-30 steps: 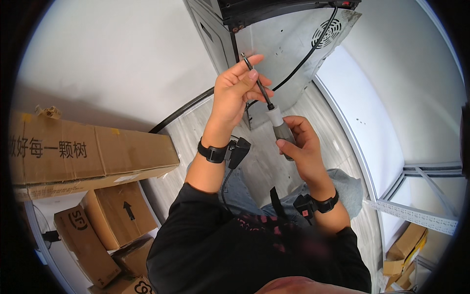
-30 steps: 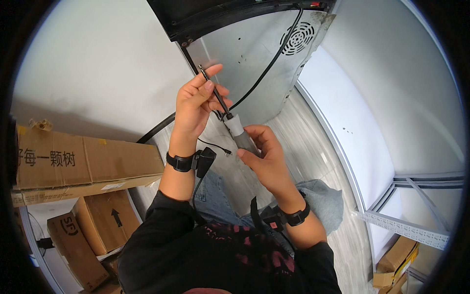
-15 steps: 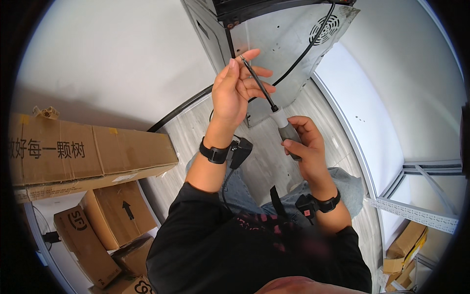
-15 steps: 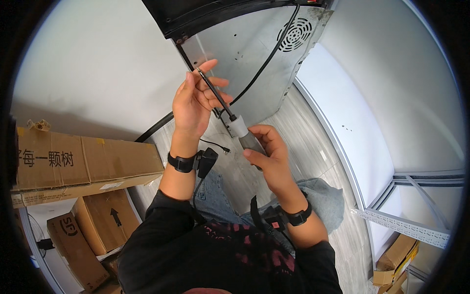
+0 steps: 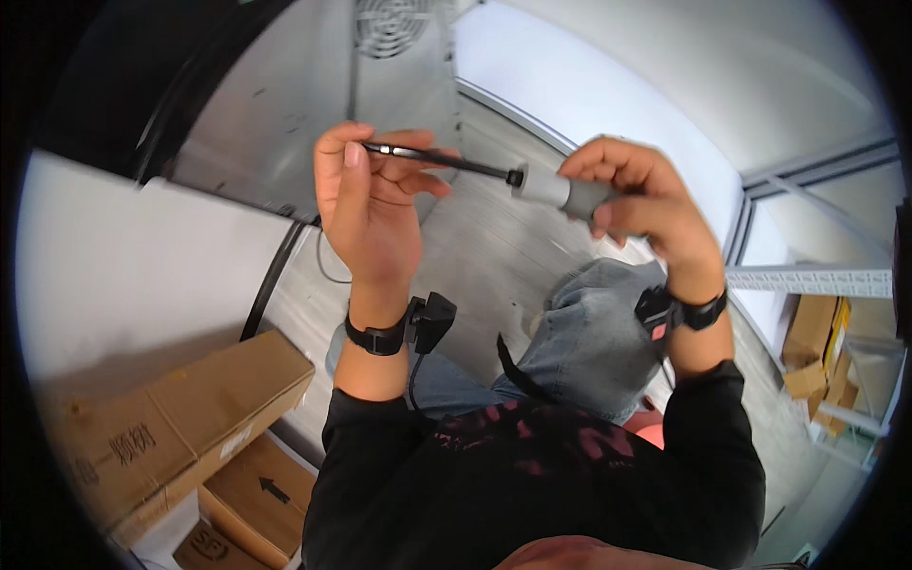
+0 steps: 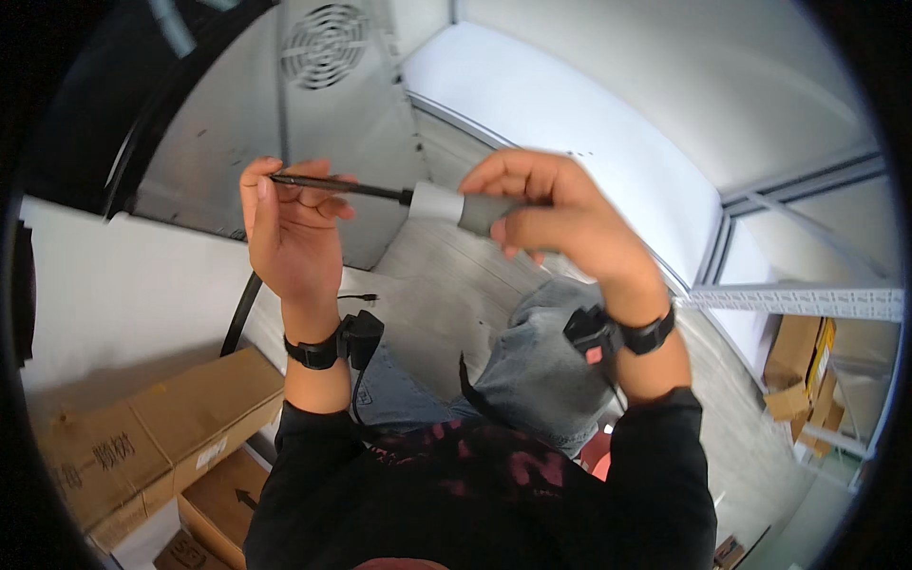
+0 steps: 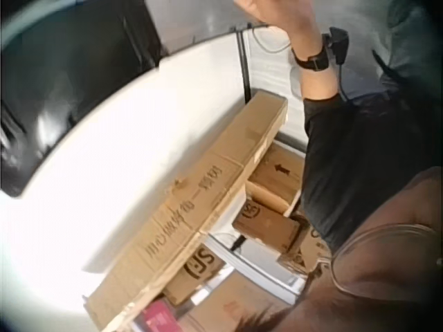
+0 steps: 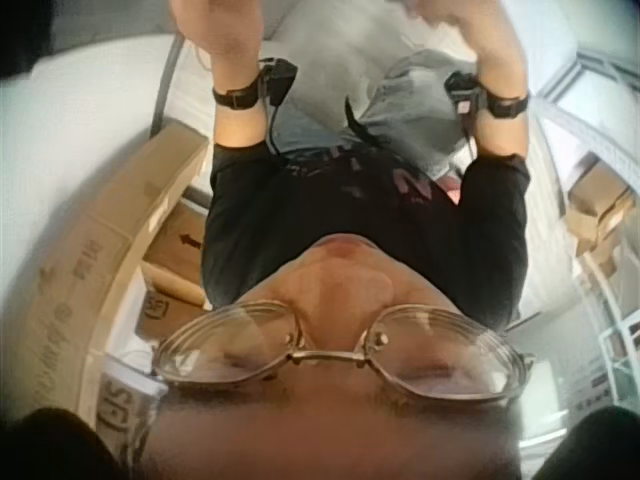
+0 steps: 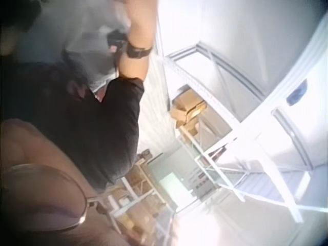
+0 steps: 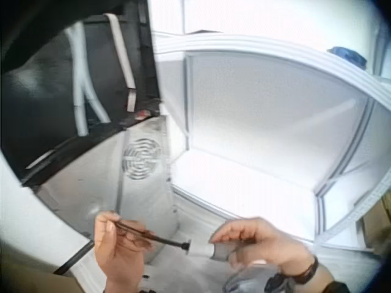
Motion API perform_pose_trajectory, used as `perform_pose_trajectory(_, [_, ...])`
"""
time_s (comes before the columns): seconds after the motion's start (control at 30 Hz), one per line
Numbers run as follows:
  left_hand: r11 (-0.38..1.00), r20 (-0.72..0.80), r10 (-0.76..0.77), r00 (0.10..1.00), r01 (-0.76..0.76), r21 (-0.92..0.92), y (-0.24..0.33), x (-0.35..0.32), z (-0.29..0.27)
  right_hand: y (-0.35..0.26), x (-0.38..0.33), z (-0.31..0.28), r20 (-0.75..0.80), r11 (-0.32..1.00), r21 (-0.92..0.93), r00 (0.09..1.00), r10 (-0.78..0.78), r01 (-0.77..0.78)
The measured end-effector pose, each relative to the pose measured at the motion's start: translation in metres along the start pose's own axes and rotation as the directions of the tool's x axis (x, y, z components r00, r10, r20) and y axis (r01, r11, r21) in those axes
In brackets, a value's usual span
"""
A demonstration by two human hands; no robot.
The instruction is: The person uses a screwdriver to remove screws from the back panel of a black electronic device, then removes the panel to expose the internal components. The person continues to unscrew additional fasteners from the device's chassis.
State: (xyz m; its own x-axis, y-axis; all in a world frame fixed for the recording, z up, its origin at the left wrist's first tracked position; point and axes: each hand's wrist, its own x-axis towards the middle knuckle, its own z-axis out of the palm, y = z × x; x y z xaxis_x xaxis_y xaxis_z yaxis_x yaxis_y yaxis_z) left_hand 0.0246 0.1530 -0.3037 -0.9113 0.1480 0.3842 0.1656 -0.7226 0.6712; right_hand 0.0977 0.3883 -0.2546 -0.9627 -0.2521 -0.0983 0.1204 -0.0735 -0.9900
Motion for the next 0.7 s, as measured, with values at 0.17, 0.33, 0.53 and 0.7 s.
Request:
perform_pose_trajectory(0.17, [0.983, 0.044, -0.163, 0.986, 0.159, 0.094, -0.096, 0.035, 0.033, 0.010, 0.001, -0.126, 0.021, 0.996, -0.089, 0.999, -0.029, 0.031])
perform_pose_trajectory(0.33, [0.854, -0.017, -0.493, 0.870, 0.488, 0.180, -0.231, 0.058, 0.040, 0.088, -0.010, -0.241, -0.145, 0.997, 0.006, 0.986, 0.080, -0.080])
perform_pose_trajectory(0.53, [0.663, -0.224, -0.697, 0.681, 0.731, 0.158, -0.393, 0.058, 0.026, 0.215, -0.023, -0.329, -0.297, 0.942, 0.261, 0.910, 0.288, -0.212])
perform_pose_trajectory(0.7, [0.545, -0.335, -0.499, 0.799, 0.590, 0.595, -0.487, 0.053, -0.033, 0.298, -0.047, -0.359, -0.394, 0.855, 0.493, 0.834, 0.386, -0.163])
